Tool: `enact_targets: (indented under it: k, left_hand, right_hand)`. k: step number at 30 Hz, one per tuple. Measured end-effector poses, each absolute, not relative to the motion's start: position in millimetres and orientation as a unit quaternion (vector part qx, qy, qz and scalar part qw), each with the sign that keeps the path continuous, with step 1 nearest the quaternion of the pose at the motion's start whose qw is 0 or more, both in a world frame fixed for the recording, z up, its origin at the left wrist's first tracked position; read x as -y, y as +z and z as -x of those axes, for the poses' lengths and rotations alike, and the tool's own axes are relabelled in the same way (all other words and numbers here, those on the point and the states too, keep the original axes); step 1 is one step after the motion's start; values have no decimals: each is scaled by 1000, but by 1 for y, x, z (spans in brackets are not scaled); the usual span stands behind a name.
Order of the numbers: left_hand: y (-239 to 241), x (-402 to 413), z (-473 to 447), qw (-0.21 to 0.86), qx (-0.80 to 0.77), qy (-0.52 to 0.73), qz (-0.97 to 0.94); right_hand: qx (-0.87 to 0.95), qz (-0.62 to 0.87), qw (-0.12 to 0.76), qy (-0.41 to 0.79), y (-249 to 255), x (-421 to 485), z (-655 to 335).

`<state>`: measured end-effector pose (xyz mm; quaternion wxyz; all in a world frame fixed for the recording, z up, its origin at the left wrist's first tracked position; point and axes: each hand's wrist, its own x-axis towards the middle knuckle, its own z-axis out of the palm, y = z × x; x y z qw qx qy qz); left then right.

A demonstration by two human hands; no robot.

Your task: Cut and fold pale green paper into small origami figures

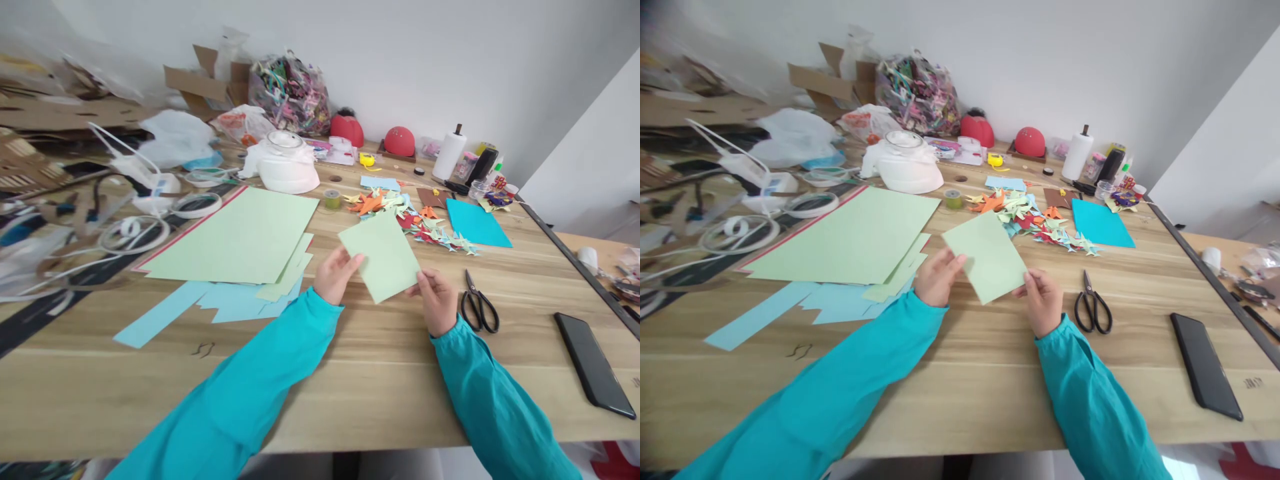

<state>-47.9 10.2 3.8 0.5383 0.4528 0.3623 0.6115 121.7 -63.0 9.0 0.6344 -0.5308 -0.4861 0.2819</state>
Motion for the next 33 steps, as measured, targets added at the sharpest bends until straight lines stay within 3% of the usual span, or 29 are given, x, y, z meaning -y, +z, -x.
enact_targets:
  k: [3,6,23,33]
  left_hand:
    - [13,2,38,685,-317,559,-343]
    - [20,8,36,736,-311,532,-279]
    - [10,6,26,739,-365,535,-185]
    - [7,0,21,794,-359,472,-134]
  right_hand:
    - [456,508,613,397,7,64,-113]
    - [460,521,591,408,5,64,-112]
    - [481,552,564,381,0,61,-118]
    - [403,537,617,410,5,60,-120]
